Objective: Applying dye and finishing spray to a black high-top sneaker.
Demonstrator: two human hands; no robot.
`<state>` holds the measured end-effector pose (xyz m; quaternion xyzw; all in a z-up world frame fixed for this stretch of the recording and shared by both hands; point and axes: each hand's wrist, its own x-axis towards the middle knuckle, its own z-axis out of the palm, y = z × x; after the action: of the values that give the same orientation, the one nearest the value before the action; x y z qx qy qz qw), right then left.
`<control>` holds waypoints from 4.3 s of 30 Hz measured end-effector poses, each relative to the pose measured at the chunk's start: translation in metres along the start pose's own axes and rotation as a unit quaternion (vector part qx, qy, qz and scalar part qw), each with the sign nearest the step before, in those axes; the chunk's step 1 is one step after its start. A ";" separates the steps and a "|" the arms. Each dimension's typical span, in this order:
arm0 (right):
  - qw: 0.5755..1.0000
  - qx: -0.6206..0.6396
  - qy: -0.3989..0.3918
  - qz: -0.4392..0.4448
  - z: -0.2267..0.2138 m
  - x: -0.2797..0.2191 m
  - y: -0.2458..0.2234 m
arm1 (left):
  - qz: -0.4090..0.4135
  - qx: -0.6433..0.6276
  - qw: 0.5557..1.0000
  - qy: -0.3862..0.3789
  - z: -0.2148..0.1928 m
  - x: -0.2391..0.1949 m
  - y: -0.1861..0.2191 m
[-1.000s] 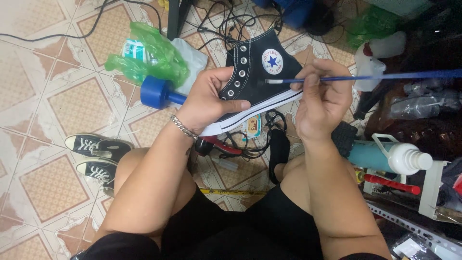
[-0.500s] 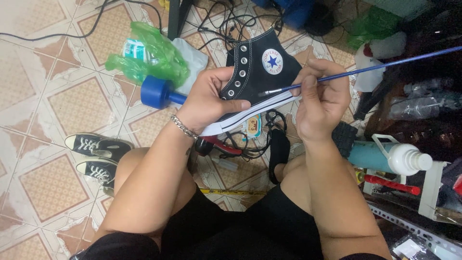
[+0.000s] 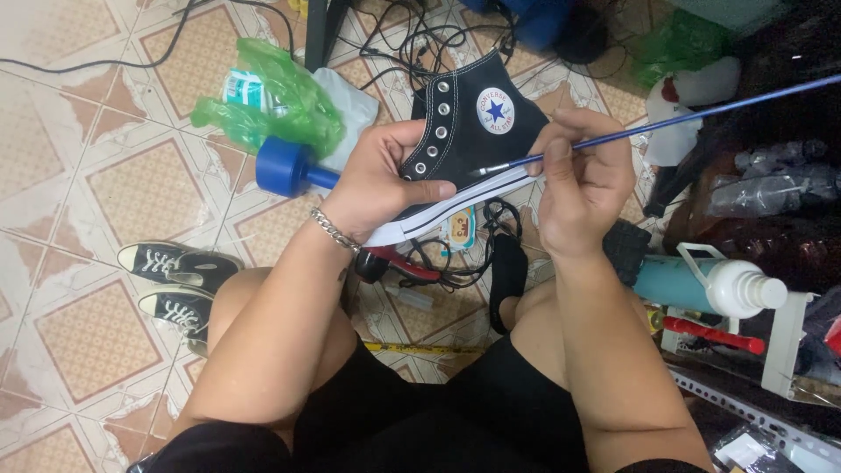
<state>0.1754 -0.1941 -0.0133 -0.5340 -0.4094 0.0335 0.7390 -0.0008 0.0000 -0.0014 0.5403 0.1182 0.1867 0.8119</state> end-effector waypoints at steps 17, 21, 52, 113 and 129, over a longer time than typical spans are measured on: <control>1.000 -0.017 -0.006 -0.018 -0.001 -0.002 0.002 | -0.072 -0.099 0.991 0.053 -0.009 0.004 -0.012; 1.000 -0.013 -0.012 -0.012 -0.002 -0.002 0.006 | -0.070 -0.097 0.992 0.049 -0.016 0.006 -0.025; 0.999 -0.012 -0.001 -0.030 0.003 0.000 -0.002 | -0.058 -0.101 0.992 0.041 -0.015 0.006 -0.022; 0.698 -0.425 -0.085 0.570 -0.027 -0.342 0.384 | -0.149 -0.127 0.841 0.504 -0.075 -0.053 0.046; 0.497 -0.445 -0.583 0.464 0.059 -0.463 0.269 | -0.071 -0.204 0.861 0.461 -0.105 -0.057 -0.030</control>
<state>-0.0650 -0.2594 -0.4915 -0.7648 -0.4014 0.4883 -0.1248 -0.0883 0.0530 -0.0701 0.2054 0.4761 0.3761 0.7679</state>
